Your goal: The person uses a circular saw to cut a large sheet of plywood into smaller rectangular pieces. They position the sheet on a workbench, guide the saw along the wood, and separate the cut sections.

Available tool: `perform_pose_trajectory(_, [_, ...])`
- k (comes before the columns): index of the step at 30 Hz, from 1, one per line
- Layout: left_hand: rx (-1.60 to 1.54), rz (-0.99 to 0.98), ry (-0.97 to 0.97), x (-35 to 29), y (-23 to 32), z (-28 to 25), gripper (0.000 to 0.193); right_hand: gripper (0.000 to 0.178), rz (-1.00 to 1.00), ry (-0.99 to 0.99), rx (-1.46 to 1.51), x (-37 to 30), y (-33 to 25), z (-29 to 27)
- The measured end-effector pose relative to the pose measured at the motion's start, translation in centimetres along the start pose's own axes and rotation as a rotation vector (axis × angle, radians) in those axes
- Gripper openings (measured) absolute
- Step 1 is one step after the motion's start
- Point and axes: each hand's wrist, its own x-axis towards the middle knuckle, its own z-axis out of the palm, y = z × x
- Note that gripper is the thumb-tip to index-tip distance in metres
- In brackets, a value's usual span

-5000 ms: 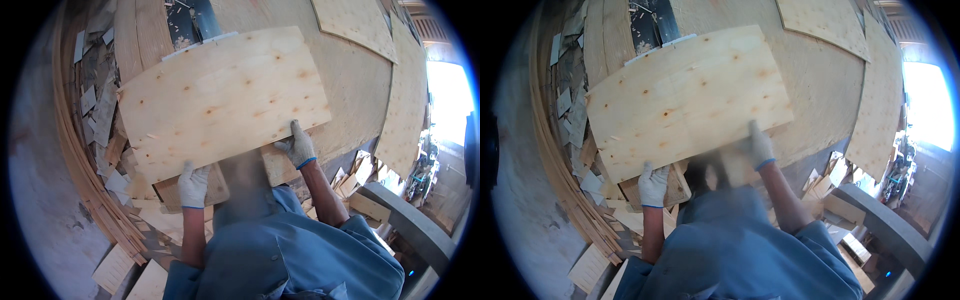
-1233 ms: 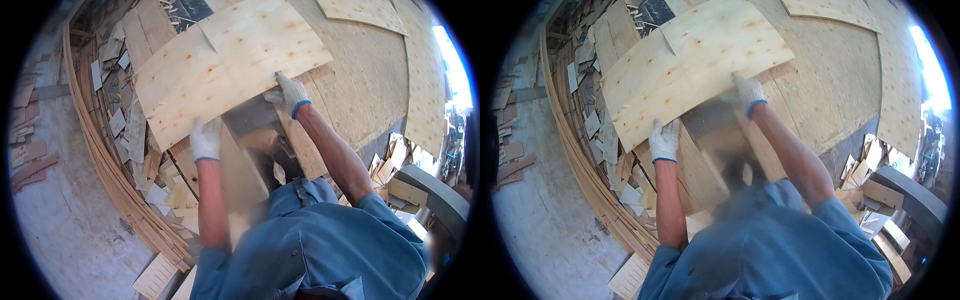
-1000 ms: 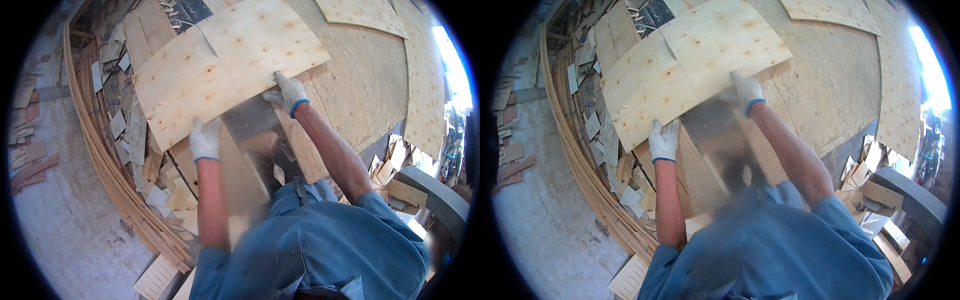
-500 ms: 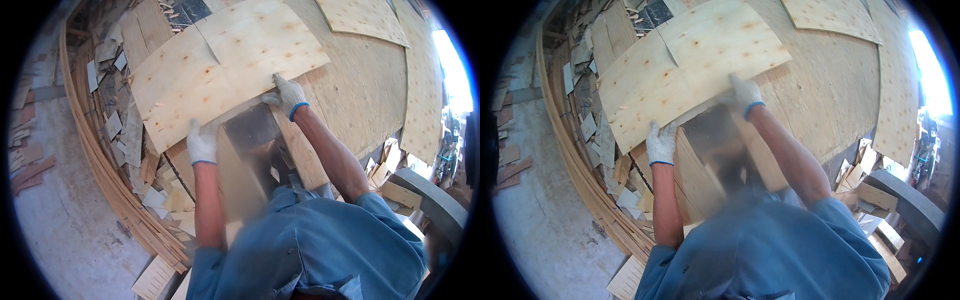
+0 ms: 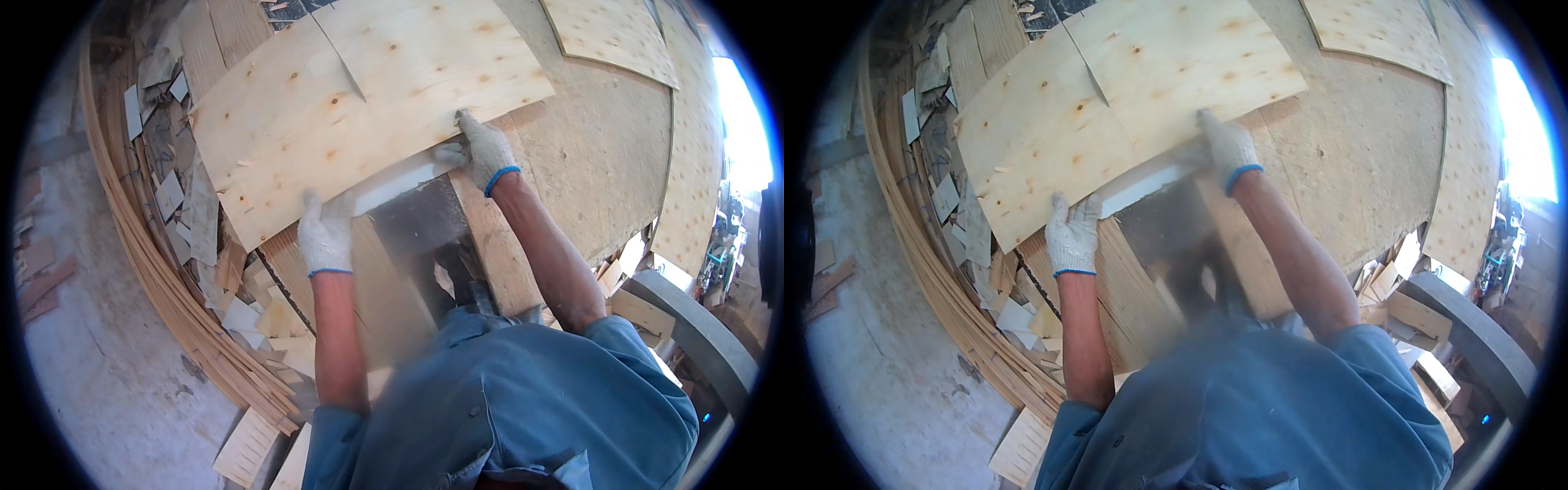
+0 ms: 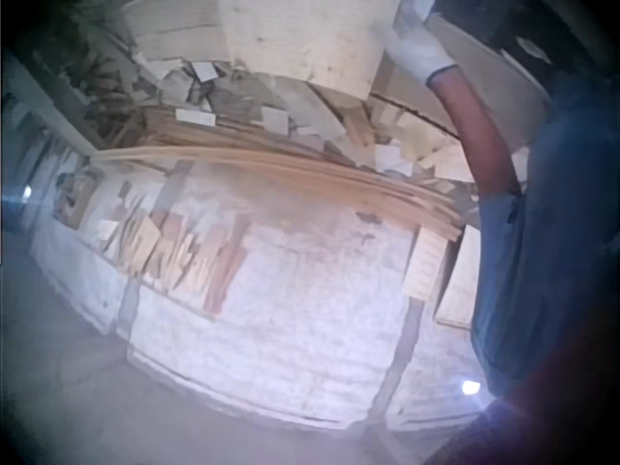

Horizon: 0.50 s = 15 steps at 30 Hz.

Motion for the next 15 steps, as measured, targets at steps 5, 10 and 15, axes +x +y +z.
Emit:
perform_pose_trajectory(5, [-0.039, -0.050, -0.076, 1.1, 0.6, 0.1, 0.038, 0.032, -0.070, -0.008, -0.045, 2.2, 0.6, -0.4])
perform_pose_trajectory(10, [0.023, -0.001, -0.015, 2.0, 0.9, 0.8, 0.039, 0.038, -0.024, -0.022, -0.018, 1.0, -0.9, 1.5])
perform_pose_trajectory(15, [0.011, 0.004, -0.006, 3.0, 0.9, -0.2, 0.037, 0.041, 0.032, -0.039, 0.010, 0.1, -1.5, 2.4])
